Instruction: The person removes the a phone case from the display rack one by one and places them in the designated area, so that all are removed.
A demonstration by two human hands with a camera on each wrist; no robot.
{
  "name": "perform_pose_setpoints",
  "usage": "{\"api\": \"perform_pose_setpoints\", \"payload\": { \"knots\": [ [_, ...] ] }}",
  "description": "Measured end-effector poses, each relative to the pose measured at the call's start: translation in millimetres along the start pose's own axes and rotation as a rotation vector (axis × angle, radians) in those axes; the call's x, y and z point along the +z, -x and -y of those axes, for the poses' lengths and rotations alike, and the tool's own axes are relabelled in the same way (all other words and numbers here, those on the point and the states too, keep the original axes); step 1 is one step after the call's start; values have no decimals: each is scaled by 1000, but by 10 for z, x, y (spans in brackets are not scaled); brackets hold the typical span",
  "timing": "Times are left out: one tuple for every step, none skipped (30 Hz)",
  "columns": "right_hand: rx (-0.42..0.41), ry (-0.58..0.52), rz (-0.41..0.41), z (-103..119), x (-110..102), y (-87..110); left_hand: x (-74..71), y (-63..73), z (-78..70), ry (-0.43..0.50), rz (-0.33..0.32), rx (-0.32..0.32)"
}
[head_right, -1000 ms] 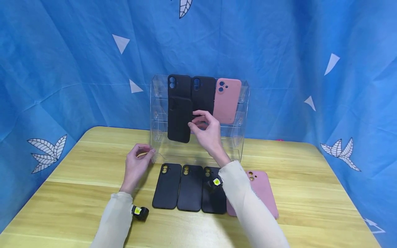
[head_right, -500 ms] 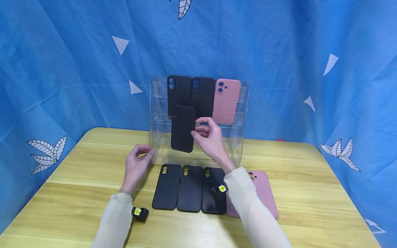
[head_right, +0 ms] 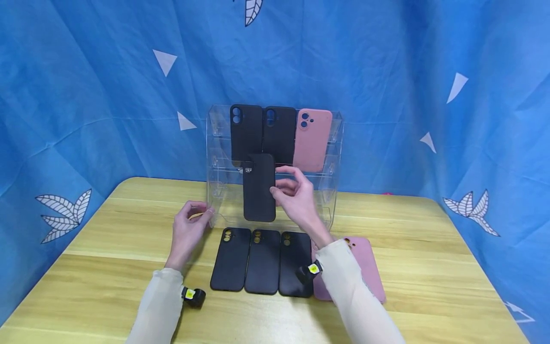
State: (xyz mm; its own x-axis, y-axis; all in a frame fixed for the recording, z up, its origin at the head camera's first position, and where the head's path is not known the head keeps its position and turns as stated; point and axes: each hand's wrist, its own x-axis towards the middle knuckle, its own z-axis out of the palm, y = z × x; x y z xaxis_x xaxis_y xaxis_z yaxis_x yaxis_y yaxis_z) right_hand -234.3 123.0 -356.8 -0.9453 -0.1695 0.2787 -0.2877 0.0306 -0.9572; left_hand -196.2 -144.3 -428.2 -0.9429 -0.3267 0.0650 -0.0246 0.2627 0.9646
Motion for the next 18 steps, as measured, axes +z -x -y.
{"api": "perform_pose_setpoints", "payload": {
  "knots": [
    [0,2,-1,-4,-8,6,2,-2,0,1,2,-4],
    [2,2,-2,-6,-14,14,1,-3,-1,2,2,-7],
    [3,4,-3,-8,-23,24,1,-4,-2,3,3,-11],
    [4,5,-4,-11,-31,33,1,-4,-2,3,5,-12],
    [6,7,-5,-14,-39,42,1,-4,-1,3,5,-13],
    [7,8,-7,-18,-46,52,0,-3,-1,3,6,-14],
    [9,7,-8,-19,-52,64,-1,-1,-2,3,6,-14],
    [9,4,-10,-19,-58,77,-3,1,-2,1,7,-13],
    [9,5,-11,-21,-65,87,-5,2,-2,0,7,-11],
    [11,4,-14,-27,-73,95,-8,3,-1,-1,7,-9],
    [13,4,-15,-29,-82,104,-10,3,0,-1,7,-9],
    [15,5,-17,-35,-90,112,-12,3,1,-2,8,-8],
    [17,7,-19,-40,-99,120,-12,2,2,-3,8,-7],
    [17,11,-22,-44,-110,129,-12,0,5,-3,9,-7],
    [19,15,-22,-49,-120,137,-13,-1,6,-4,9,-6],
    [21,17,-25,-53,-131,147,-13,-2,6,-5,8,-6],
    [21,22,-24,-55,-143,156,-12,-4,7,-7,8,-6],
    [23,24,-25,-59,-154,166,-13,-6,7,-6,7,-5]
  ]
}}
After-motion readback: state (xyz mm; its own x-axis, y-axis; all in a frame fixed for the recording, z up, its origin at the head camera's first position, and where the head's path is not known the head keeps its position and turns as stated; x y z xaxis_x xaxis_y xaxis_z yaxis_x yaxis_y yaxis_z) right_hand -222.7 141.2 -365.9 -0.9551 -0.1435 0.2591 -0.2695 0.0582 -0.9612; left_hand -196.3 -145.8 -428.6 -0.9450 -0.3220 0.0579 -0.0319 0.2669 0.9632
